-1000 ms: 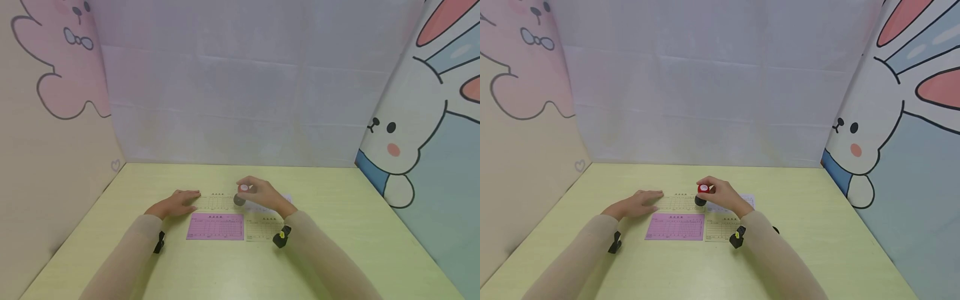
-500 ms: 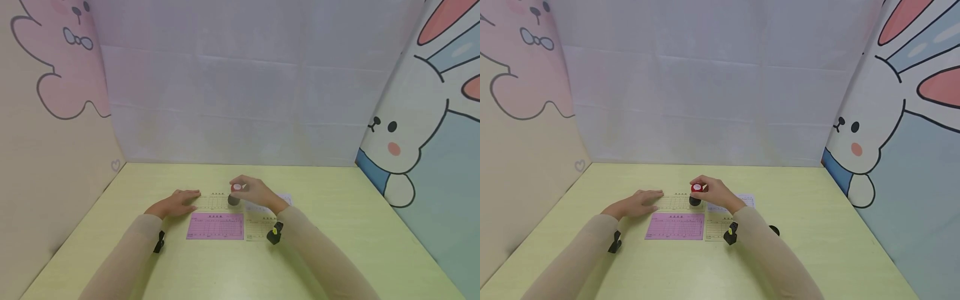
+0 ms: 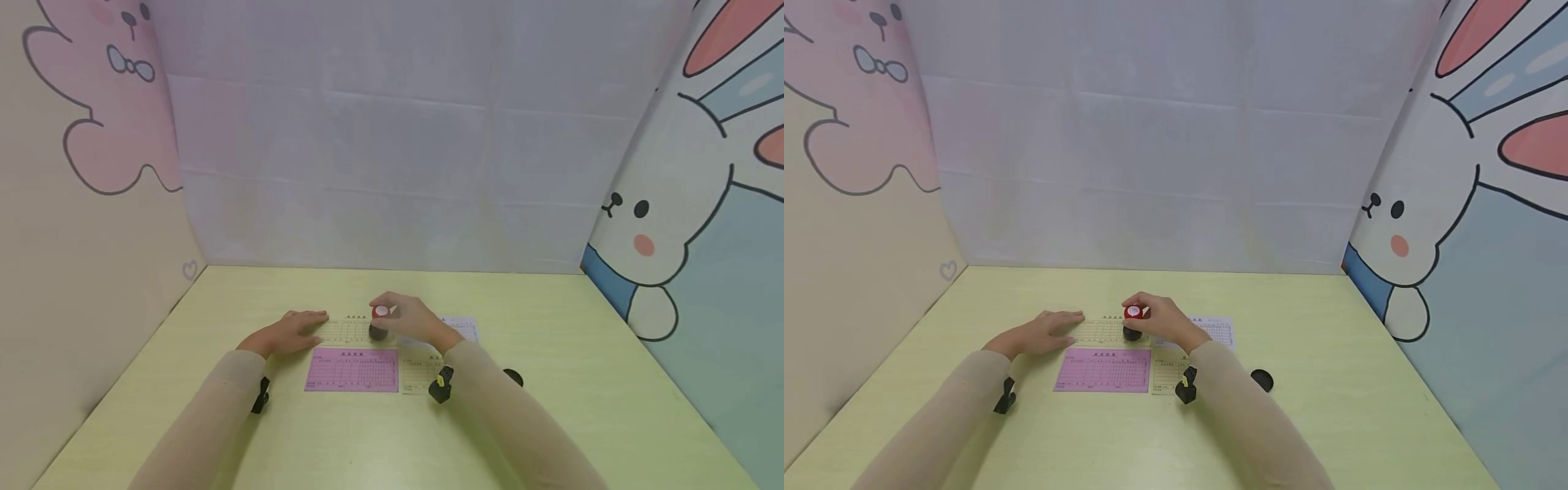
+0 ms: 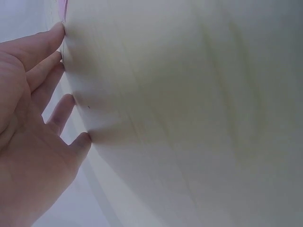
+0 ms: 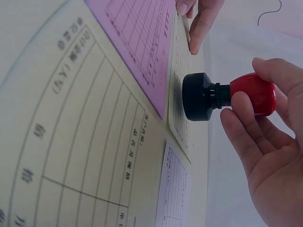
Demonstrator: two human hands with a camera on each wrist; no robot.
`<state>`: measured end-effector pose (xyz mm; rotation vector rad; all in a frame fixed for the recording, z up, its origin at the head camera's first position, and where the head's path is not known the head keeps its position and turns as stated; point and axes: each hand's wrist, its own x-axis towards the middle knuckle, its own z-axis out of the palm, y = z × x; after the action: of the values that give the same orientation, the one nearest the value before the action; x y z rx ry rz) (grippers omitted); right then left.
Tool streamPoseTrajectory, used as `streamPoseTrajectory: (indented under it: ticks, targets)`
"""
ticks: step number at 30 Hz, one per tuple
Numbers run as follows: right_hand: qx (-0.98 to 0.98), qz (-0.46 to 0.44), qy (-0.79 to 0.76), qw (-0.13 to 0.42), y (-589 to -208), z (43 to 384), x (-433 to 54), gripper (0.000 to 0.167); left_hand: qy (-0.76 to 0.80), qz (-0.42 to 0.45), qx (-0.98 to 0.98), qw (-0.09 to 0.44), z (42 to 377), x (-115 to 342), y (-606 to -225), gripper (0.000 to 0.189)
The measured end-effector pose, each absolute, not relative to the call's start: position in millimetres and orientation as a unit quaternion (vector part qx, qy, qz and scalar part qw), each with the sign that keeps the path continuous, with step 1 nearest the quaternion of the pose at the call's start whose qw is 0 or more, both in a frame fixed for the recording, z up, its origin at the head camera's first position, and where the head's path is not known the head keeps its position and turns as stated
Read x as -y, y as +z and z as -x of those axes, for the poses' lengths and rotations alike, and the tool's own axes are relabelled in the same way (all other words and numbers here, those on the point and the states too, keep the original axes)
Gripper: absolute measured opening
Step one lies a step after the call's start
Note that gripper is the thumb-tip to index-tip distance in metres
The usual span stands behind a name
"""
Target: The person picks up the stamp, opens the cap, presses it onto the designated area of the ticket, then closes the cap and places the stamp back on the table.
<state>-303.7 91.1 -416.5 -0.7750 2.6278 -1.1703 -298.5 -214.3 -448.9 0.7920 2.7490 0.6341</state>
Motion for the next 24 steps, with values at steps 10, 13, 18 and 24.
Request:
streamPoseTrajectory:
  ticks: [10, 13, 18, 24]
  targets:
    - [-0.884, 0.263, -0.38, 0.076, -422, 304, -85, 0.042, 0.21, -0.266, -0.934, 0.11, 298, 214, -449, 0.056]
    - [-0.886, 0.261, -0.377, 0.072, -424, 305, -85, 0.042, 0.211, -0.264, -0.935, 0.111, 298, 214, -449, 0.056]
    - [-0.884, 0.26, -0.382, 0.068, -427, 305, -85, 0.043, 0.215, -0.261, -0.934, 0.113, 299, 214, -449, 0.055]
    - [-0.887, 0.241, -0.386, 0.08, -429, 306, -86, 0.046, 0.216, -0.262, -0.934, 0.112, 300, 214, -449, 0.055]
